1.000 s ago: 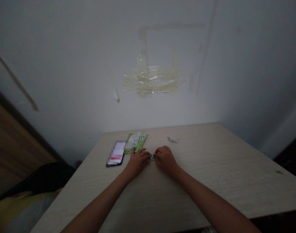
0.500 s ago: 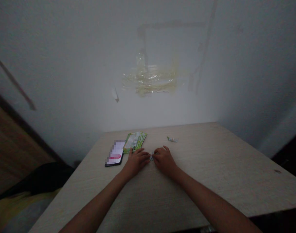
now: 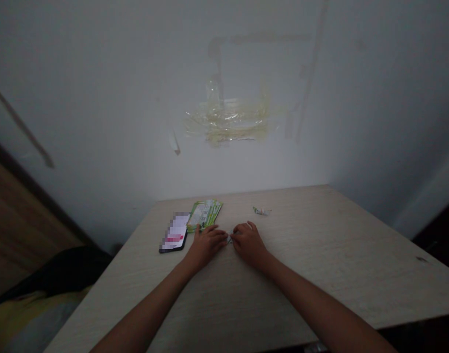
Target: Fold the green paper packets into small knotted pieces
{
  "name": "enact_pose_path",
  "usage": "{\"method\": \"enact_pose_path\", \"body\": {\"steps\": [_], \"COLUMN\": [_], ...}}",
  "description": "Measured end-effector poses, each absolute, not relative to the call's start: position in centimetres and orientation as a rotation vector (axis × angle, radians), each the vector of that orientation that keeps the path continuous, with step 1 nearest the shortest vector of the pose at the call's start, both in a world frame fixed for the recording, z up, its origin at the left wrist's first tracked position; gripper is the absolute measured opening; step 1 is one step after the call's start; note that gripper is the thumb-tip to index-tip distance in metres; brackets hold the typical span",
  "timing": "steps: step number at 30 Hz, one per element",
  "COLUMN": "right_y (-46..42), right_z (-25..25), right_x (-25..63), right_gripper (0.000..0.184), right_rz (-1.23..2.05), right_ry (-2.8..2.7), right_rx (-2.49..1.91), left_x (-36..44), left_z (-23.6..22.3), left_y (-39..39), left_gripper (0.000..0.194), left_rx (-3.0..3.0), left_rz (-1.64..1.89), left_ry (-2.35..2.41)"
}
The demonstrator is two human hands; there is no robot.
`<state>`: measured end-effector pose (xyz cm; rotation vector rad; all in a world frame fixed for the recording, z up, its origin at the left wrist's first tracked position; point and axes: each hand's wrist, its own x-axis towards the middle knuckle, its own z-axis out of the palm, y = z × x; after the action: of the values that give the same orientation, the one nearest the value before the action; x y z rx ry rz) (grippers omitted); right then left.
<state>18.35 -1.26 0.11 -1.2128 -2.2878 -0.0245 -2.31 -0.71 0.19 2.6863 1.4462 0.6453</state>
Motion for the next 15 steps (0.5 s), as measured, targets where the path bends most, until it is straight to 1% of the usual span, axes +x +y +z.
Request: {"method": "enact_pose_path", "body": {"steps": [15], "right_y": [-1.23], "right_z": [0.41], "right_x": [18.12], "right_gripper": [0.018], "right_rz": [-0.039], "right_ry": [-2.298], "right_rx": [-1.246], "left_x": [-2.13], "left_z": [0.31], "left_y": [-0.77], "left_gripper": [0.024], "left_rx": [2.700], "left_rz": [0.640], "left_ry": [1.484]}}
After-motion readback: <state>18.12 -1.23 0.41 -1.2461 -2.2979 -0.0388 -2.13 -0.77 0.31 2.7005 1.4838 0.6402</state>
